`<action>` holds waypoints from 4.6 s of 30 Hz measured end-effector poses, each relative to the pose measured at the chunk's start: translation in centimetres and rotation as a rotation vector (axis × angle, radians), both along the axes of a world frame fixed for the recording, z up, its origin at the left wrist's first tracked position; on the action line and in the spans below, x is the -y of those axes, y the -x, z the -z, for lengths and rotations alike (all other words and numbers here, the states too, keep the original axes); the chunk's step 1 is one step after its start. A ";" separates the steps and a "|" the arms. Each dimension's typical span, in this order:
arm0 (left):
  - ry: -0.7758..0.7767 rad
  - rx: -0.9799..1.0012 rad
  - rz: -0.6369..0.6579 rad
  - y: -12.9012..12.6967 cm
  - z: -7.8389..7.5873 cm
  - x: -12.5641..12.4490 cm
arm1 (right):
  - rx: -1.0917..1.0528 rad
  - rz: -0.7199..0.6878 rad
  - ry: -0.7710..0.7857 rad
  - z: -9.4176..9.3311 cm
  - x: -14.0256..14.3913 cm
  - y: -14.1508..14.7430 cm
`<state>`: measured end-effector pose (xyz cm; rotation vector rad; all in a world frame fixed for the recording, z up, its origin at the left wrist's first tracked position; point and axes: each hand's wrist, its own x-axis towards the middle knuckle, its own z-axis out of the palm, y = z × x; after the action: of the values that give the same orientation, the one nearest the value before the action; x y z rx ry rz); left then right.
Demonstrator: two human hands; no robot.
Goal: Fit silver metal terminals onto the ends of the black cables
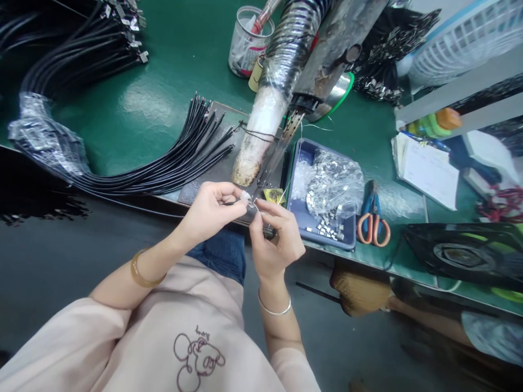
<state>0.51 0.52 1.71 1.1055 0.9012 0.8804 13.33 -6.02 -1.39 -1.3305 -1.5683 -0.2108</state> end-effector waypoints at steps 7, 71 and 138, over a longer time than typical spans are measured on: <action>0.032 -0.012 -0.036 -0.1 -0.1 0.0 | -0.031 -0.018 0.010 -0.2 -0.3 -0.1; -0.359 -0.195 0.044 1.6 0.7 2.0 | -0.482 -0.201 0.349 -1.7 0.2 -0.7; -0.050 0.090 0.642 4.3 0.4 1.5 | 0.205 0.335 0.585 -2.3 -1.4 -10.3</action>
<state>-3.82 -0.97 1.31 1.2825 0.4022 0.4140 23.58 -4.65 0.93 -2.0878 -1.6332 -0.0960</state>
